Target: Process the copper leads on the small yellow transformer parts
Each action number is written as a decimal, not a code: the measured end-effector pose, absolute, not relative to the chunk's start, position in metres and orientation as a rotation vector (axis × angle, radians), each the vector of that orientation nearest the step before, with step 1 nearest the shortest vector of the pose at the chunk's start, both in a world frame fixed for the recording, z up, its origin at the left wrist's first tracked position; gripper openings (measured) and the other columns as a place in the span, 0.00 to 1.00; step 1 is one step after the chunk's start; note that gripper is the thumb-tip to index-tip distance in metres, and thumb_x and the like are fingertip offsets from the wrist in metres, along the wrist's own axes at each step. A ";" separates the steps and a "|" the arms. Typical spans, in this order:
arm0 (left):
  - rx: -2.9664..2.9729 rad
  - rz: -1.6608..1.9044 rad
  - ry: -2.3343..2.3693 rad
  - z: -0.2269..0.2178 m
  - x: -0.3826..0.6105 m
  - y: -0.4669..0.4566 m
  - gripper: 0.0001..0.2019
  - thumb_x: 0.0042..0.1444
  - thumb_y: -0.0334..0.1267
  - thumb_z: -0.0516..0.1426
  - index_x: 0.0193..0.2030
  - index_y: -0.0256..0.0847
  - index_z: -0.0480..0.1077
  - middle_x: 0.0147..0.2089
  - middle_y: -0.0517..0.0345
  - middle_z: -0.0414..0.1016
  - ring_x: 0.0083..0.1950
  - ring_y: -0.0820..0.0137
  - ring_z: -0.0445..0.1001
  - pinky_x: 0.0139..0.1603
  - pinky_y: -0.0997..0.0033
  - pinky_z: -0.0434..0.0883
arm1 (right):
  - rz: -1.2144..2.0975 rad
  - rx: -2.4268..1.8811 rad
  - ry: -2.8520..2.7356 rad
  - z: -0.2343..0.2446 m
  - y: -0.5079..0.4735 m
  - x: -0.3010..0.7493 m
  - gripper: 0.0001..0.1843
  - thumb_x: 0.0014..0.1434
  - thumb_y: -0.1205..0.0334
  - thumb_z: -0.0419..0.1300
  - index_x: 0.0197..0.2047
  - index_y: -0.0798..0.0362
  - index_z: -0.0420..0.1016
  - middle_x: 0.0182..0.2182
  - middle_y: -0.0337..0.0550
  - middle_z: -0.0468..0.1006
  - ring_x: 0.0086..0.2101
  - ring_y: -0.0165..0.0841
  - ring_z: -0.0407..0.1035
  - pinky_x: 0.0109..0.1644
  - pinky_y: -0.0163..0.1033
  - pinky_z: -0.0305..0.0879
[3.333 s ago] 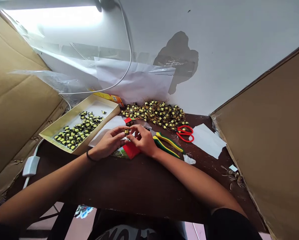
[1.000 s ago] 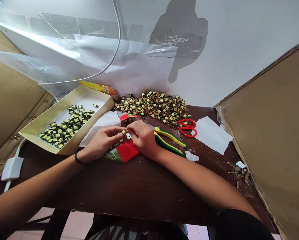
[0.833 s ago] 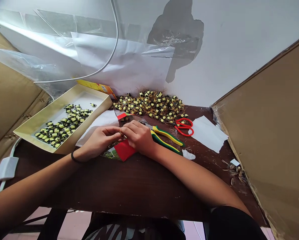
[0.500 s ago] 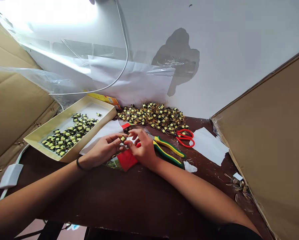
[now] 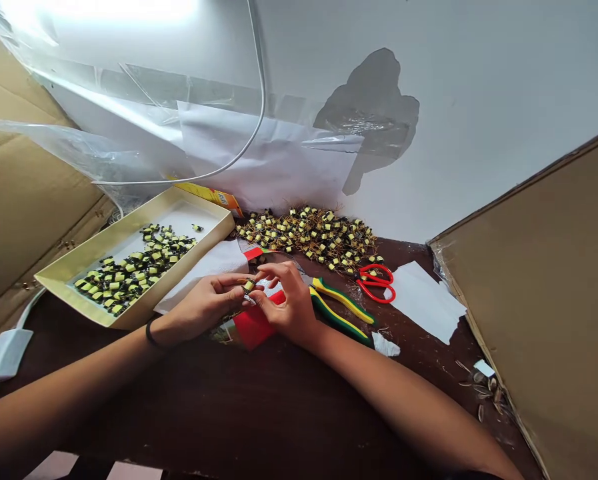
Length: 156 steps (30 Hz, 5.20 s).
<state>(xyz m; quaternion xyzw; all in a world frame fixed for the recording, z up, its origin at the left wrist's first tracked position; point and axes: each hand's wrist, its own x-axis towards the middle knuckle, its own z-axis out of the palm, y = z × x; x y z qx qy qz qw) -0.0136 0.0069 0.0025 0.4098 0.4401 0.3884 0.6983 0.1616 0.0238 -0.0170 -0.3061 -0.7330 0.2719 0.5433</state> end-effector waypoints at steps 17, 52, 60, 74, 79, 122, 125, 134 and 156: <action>0.954 0.837 1.012 0.008 -0.012 0.006 0.24 0.45 0.47 0.68 0.48 0.36 0.77 0.40 0.49 0.79 0.36 0.70 0.73 0.36 0.73 0.68 | 0.666 -0.736 -1.738 -0.022 0.022 0.160 0.18 0.56 0.67 0.62 0.49 0.45 0.64 0.36 0.40 0.73 0.34 0.31 0.70 0.39 0.40 0.72; 1.058 0.935 1.053 0.006 -0.013 0.008 0.26 0.46 0.51 0.66 0.50 0.38 0.74 0.40 0.51 0.78 0.36 0.70 0.73 0.32 0.75 0.69 | 0.572 -0.840 -1.886 0.005 0.032 0.165 0.15 0.57 0.65 0.59 0.49 0.51 0.65 0.38 0.44 0.76 0.39 0.34 0.70 0.43 0.39 0.69; 0.915 1.001 1.062 0.013 -0.008 0.006 0.25 0.41 0.49 0.69 0.45 0.39 0.74 0.37 0.55 0.77 0.36 0.71 0.75 0.36 0.74 0.72 | 0.171 -1.686 -2.511 0.047 0.070 0.295 0.06 0.58 0.66 0.60 0.40 0.56 0.71 0.40 0.52 0.75 0.43 0.42 0.67 0.45 0.43 0.62; 1.311 1.006 1.193 0.013 -0.014 0.013 0.31 0.47 0.55 0.64 0.51 0.34 0.69 0.40 0.48 0.79 0.40 0.64 0.77 0.39 0.68 0.72 | 0.052 -1.623 -2.641 0.025 0.047 0.348 0.09 0.61 0.72 0.50 0.43 0.55 0.67 0.47 0.54 0.69 0.40 0.38 0.69 0.44 0.42 0.65; 1.339 1.019 1.224 0.010 -0.014 0.013 0.29 0.46 0.54 0.64 0.49 0.35 0.71 0.39 0.49 0.80 0.41 0.63 0.78 0.40 0.68 0.72 | 0.096 -1.487 -2.380 0.035 0.043 0.352 0.07 0.60 0.67 0.51 0.43 0.53 0.64 0.43 0.51 0.70 0.37 0.37 0.69 0.41 0.43 0.67; 1.645 1.001 1.347 -0.001 -0.018 0.017 0.19 0.57 0.49 0.57 0.44 0.37 0.78 0.36 0.51 0.80 0.33 0.69 0.75 0.32 0.74 0.72 | 0.626 -0.952 -2.752 0.052 0.066 0.206 0.18 0.55 0.46 0.61 0.30 0.52 0.82 0.16 0.34 0.68 0.20 0.24 0.49 0.27 0.35 0.43; 1.674 0.988 1.351 0.001 -0.018 0.017 0.19 0.57 0.50 0.57 0.44 0.36 0.78 0.35 0.51 0.79 0.32 0.69 0.75 0.32 0.74 0.72 | 0.639 -0.950 -2.769 0.053 0.065 0.206 0.16 0.54 0.47 0.62 0.29 0.51 0.82 0.15 0.33 0.66 0.20 0.24 0.47 0.27 0.35 0.43; 1.601 0.937 1.317 0.005 -0.016 0.016 0.21 0.55 0.51 0.58 0.45 0.35 0.78 0.37 0.50 0.79 0.33 0.69 0.76 0.33 0.73 0.74 | 0.625 -0.970 -2.808 0.054 0.063 0.205 0.15 0.54 0.50 0.62 0.25 0.51 0.80 0.15 0.33 0.66 0.21 0.25 0.47 0.28 0.36 0.42; 1.745 0.948 1.318 0.003 -0.016 0.017 0.17 0.57 0.45 0.56 0.43 0.35 0.78 0.36 0.50 0.81 0.34 0.69 0.76 0.32 0.75 0.72 | 0.726 -0.999 -2.846 0.057 0.064 0.204 0.18 0.56 0.48 0.60 0.29 0.54 0.81 0.17 0.35 0.66 0.22 0.24 0.47 0.29 0.37 0.41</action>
